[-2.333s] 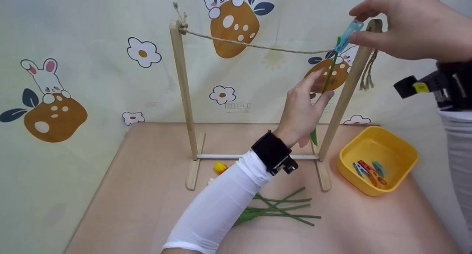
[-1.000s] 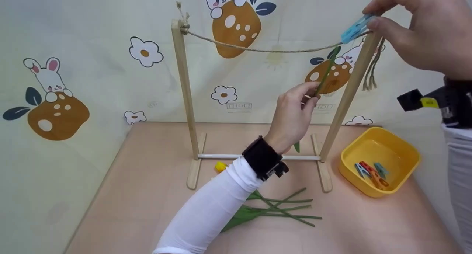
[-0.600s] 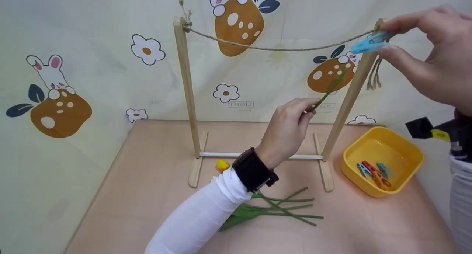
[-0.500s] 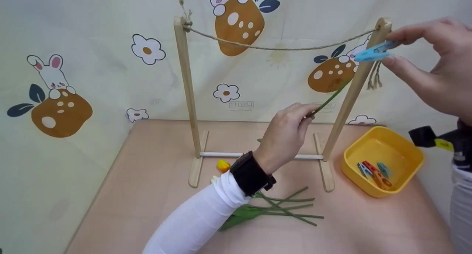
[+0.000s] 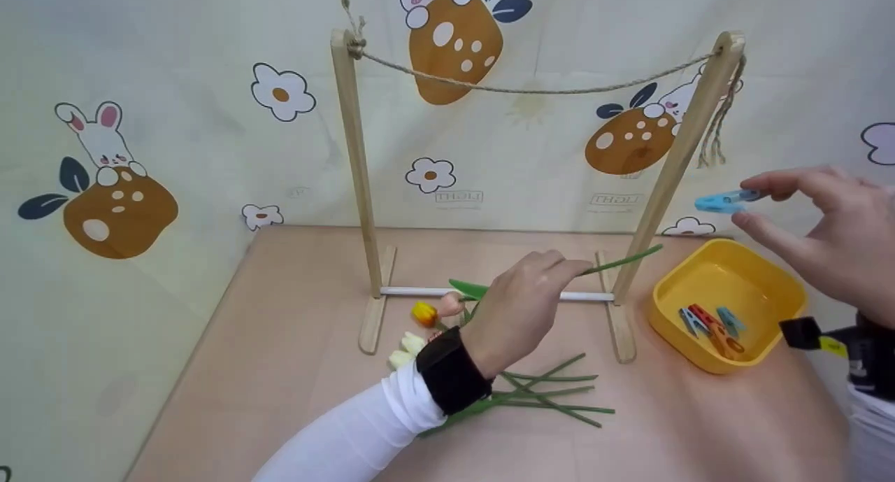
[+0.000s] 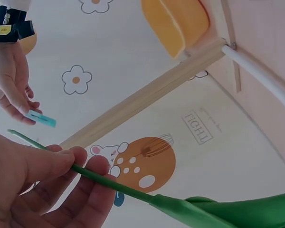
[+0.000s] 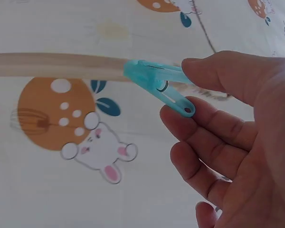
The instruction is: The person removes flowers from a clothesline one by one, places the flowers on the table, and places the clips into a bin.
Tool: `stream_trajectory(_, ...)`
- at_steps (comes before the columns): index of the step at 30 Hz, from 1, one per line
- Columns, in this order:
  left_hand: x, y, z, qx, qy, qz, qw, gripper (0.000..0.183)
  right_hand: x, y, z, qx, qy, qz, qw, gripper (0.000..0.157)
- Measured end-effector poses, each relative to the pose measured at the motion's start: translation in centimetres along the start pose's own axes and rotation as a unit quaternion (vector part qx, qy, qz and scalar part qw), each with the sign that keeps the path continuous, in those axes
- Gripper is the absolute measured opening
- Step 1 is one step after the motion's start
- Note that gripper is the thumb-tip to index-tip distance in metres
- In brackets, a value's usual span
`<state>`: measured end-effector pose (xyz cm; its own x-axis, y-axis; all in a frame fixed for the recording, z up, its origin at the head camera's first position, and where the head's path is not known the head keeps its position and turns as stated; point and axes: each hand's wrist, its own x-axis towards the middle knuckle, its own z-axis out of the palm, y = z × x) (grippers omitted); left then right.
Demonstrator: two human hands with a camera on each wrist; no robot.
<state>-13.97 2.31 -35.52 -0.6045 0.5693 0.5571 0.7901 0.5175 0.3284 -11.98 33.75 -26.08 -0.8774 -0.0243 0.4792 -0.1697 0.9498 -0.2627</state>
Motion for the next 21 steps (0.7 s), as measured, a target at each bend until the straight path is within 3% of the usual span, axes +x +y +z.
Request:
stream_trajectory(9,-4.1,-0.8,2.8,0.099,-0.029,0.052,0.9933,0.035,-2.6,5.7,5.8,0.042,-0.069,0.06,0.995,0.039)
stream_trajectory(15,-6.5,-1.3,4.4,0.157,-0.048,0.075,0.9835,0.027,-4.3,8.1,9.8,0.031,-0.124,0.098,0.987,0.04)
stream_trajectory(21,-8.2,-2.1,5.5,0.208,-0.045,0.094,0.9726,0.017,-5.6,10.1,12.5,0.036,-0.175,0.12,0.976,0.044)
